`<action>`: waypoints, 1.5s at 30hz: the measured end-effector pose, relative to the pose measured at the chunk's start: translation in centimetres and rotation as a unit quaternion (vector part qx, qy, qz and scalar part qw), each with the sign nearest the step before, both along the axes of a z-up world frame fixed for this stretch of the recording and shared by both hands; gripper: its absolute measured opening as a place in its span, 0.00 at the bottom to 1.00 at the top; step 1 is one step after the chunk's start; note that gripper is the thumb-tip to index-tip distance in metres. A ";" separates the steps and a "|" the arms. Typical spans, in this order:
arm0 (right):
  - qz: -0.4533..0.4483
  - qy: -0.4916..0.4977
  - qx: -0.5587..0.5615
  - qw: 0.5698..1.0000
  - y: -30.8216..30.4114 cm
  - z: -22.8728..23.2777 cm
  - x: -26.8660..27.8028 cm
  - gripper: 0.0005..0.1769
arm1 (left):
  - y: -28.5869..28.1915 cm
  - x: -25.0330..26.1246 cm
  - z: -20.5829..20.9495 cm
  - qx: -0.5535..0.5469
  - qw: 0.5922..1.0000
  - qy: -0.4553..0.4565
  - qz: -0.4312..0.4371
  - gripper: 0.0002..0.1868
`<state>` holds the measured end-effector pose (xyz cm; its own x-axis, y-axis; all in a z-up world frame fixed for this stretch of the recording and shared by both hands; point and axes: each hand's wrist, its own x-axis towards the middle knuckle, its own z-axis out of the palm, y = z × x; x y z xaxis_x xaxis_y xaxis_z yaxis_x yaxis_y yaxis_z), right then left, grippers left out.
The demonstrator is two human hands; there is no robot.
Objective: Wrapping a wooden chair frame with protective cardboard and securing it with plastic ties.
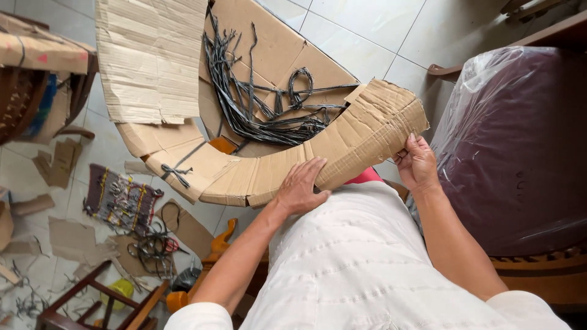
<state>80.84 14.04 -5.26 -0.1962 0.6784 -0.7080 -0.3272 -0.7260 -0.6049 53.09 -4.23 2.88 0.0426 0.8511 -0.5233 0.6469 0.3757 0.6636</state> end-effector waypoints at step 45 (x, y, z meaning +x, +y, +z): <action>0.411 -0.376 0.773 0.305 8.9 6.7 -9.7 0.12 | 8.9 11.4 -9.5 0.301 0.890 0.307 0.153 0.23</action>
<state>71.10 22.92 1.39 -0.9259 0.2559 0.2778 0.2332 0.9659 -0.1123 64.48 4.71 -6.60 -0.3753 0.9079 0.1870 0.8857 0.2918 0.3611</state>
